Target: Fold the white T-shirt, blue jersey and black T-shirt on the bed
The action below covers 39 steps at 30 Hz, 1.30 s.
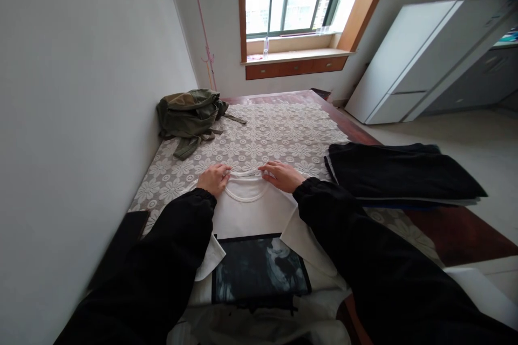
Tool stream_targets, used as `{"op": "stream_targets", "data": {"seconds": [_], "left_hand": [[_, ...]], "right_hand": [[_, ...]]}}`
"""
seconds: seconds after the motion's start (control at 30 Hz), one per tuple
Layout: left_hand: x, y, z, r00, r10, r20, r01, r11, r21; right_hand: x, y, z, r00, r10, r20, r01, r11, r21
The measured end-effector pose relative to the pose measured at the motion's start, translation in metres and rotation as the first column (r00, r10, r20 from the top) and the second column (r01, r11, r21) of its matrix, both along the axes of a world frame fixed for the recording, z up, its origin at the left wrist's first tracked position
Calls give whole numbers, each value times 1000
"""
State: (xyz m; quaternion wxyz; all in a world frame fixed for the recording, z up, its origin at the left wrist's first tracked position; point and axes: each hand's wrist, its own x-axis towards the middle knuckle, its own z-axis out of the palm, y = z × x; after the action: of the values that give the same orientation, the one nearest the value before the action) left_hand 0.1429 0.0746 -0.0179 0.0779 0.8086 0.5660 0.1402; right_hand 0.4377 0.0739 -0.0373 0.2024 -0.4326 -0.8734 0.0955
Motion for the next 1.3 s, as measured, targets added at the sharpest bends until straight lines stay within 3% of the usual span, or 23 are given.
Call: {"op": "stream_targets", "data": {"seconds": [0.13, 0.27, 0.43, 0.6, 0.87, 1.03, 1.3], "left_hand": [[-3, 4, -17, 988, 15, 154, -29, 996, 86], [-6, 5, -19, 975, -1, 221, -17, 997, 79], [-5, 4, -15, 983, -17, 185, 7, 999, 53], [-3, -2, -13, 981, 72, 181, -79, 996, 32], [-3, -6, -11, 979, -82, 186, 72, 996, 62], [-4, -5, -15, 974, -87, 208, 71, 994, 84], [-5, -1, -20, 976, -63, 208, 44, 994, 98]], "right_hand": [[-14, 7, -6, 996, -88, 4, 88, 992, 95], [-16, 8, -10, 995, -98, 6, 96, 989, 113], [-15, 8, -8, 991, -131, -27, 133, 979, 153], [-15, 4, -7, 991, -125, -53, 132, 980, 149], [-9, 2, -11, 996, -60, -63, 64, 997, 53], [-10, 4, -11, 993, -54, -103, 60, 997, 55], [-13, 1, -9, 998, -59, -21, 61, 995, 76]]}}
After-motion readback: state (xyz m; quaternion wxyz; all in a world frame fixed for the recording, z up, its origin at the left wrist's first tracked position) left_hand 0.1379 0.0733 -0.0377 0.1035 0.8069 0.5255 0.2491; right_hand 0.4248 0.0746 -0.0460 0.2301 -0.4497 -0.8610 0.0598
